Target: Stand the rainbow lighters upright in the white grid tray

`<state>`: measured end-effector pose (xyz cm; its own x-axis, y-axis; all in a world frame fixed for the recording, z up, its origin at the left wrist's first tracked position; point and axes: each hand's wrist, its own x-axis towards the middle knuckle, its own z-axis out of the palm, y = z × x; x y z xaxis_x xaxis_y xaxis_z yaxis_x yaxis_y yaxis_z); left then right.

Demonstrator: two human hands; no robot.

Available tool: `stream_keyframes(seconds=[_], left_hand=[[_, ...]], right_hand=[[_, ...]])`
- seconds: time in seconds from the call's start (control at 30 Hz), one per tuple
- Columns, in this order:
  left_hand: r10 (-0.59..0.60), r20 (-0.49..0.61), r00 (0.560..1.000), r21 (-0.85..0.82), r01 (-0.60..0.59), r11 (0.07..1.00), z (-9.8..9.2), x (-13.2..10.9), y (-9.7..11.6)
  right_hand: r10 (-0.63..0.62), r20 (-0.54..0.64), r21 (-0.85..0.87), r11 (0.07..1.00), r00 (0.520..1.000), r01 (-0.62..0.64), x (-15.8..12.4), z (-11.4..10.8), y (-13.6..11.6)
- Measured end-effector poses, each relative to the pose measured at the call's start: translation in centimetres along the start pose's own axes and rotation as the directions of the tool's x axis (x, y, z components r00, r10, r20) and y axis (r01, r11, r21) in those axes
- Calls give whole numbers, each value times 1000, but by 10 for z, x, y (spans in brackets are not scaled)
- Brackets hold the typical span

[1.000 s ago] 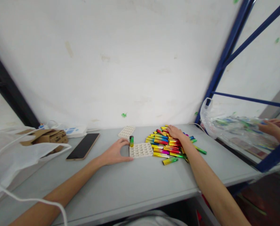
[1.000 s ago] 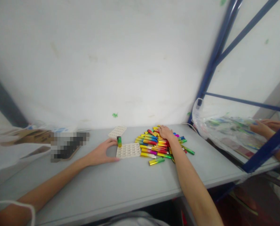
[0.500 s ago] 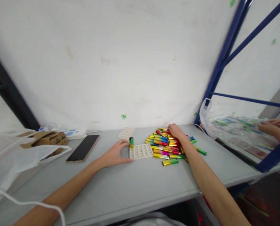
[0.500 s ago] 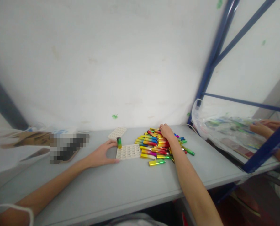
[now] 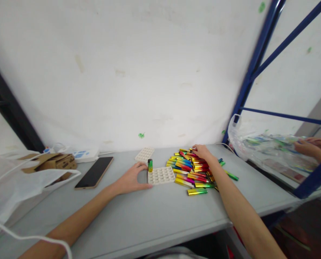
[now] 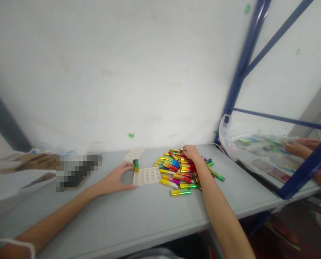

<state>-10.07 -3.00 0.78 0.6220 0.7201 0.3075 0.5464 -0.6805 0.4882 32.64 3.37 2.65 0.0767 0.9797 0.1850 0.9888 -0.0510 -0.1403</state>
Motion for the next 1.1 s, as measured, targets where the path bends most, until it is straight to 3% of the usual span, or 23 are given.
stream_keyframes(seconds=[0.27,0.43,0.53,0.63,0.73,0.83,0.9,1.0,1.1], left_hand=[[-12,21,1000,11,12,1000,0,0,0],[-10,19,1000,2,10,1000,2,0,-1],[-22,26,999,0,22,1000,2,0,-1],[-6,26,1000,-7,7,1000,1,1,-1],[5,22,1000,-13,-4,1000,1,1,-1],[10,20,1000,-12,-10,1000,1,0,-1],[15,17,1000,-11,-14,1000,2,0,-2],[28,8,1000,-6,-28,1000,2,0,-2],[38,3,999,-1,-38,999,2,1,-1]], right_hand=[[-19,-138,51,998,990,26,-10,-18,-20],[-163,-329,218,945,930,242,-26,-30,-50],[-148,-393,365,881,907,302,-37,-29,-70],[-172,-359,554,752,917,358,-46,-28,-87],[-290,-285,734,547,914,403,-57,-29,-102],[-387,-184,874,356,903,331,-69,-28,-118],[-417,-122,923,285,901,257,-75,-24,-128],[-348,-131,929,284,928,237,-82,-16,-142],[-238,-233,864,395,943,313,-88,-10,-153]])
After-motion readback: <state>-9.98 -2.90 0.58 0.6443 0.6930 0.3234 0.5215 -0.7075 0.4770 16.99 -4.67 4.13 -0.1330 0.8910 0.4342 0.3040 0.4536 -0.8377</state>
